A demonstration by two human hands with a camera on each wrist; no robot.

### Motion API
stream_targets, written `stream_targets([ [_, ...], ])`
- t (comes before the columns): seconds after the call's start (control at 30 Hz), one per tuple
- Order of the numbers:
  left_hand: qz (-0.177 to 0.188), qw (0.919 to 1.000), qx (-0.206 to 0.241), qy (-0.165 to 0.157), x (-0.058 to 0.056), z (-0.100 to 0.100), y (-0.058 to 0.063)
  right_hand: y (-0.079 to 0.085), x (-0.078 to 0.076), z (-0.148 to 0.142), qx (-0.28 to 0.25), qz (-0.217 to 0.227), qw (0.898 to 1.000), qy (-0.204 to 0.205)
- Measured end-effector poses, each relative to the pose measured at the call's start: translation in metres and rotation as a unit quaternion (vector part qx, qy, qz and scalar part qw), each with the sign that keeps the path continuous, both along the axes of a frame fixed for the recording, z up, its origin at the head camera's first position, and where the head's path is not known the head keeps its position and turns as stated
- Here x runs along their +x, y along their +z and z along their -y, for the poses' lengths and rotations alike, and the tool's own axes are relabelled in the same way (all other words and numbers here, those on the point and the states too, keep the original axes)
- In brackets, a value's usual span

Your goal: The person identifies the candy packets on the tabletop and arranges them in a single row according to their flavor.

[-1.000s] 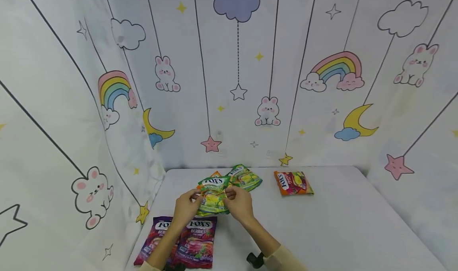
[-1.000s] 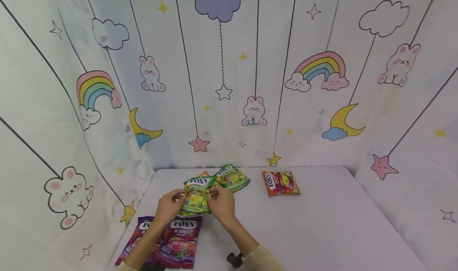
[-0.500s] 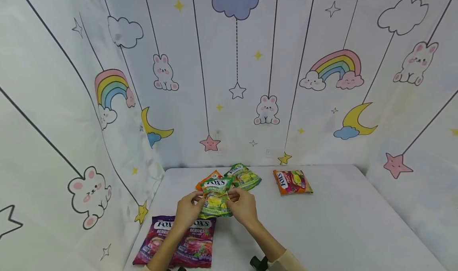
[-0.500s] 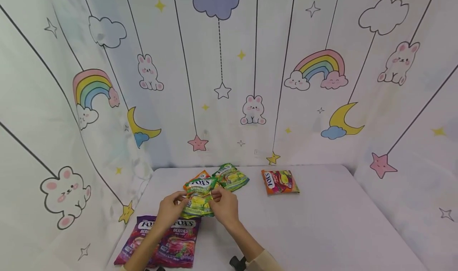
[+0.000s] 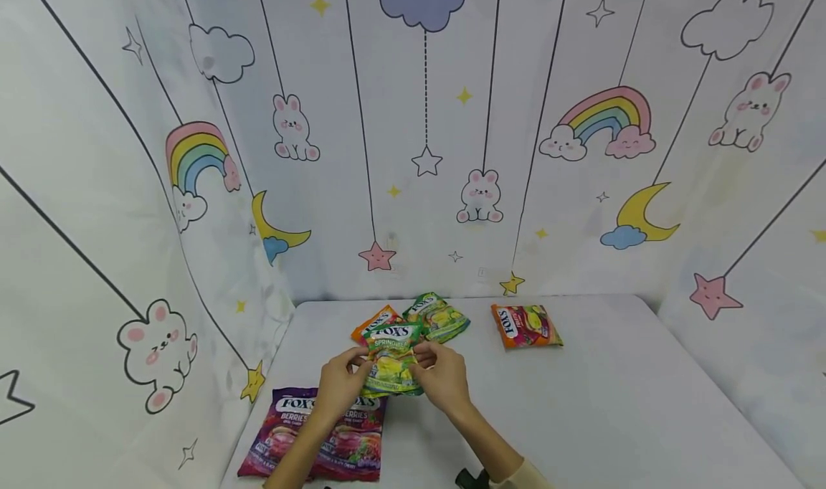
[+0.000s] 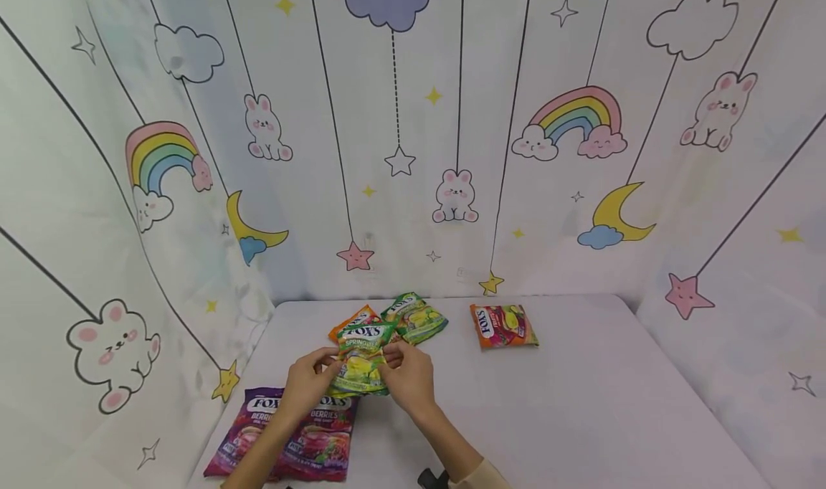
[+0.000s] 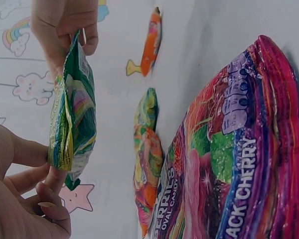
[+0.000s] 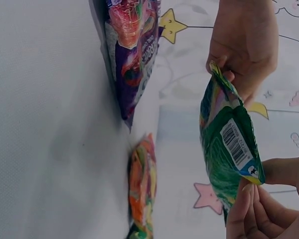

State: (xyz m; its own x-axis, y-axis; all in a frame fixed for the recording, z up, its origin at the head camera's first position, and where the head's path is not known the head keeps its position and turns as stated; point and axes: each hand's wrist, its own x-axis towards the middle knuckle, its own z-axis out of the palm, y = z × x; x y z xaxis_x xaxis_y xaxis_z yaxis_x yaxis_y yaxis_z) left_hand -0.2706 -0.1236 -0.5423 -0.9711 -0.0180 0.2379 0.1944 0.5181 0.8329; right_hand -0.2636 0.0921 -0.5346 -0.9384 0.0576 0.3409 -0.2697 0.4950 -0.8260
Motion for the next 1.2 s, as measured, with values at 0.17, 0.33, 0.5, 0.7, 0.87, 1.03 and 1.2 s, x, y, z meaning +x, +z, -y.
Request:
stream_targets([
  [0.17, 0.000, 1.0000, 0.001, -0.003, 0.005, -0.002, 0.001, 0.002, 0.004, -0.002, -0.004, -0.001, 1.000, -0.001],
  [0.33, -0.014, 0.9999, 0.002, -0.009, 0.010, -0.004, -0.002, 0.000, 0.009, -0.005, -0.010, 0.000, 1.000, -0.002],
  [0.5, -0.002, 0.9999, 0.001, -0.011, 0.014, -0.007, -0.002, -0.001, 0.015, -0.010, -0.014, 0.005, 1.000, 0.004],
  [0.7, 0.014, 0.9997, 0.001, -0.020, 0.020, -0.010, -0.003, -0.002, 0.021, -0.015, -0.018, 0.025, 1.000, 0.005],
  [0.87, 0.018, 0.9995, -0.007, -0.023, 0.025, -0.013, -0.005, -0.003, 0.027, -0.018, -0.019, 0.029, 0.999, 0.005],
  [1.03, 0.033, 0.9992, -0.014, -0.017, 0.027, -0.016, -0.007, -0.005, 0.033, -0.021, -0.023, 0.031, 0.999, 0.003],
  [1.2, 0.037, 0.9990, -0.012, -0.020, 0.029, -0.018, -0.012, -0.007, 0.037, -0.023, -0.025, 0.054, 0.998, -0.005],
])
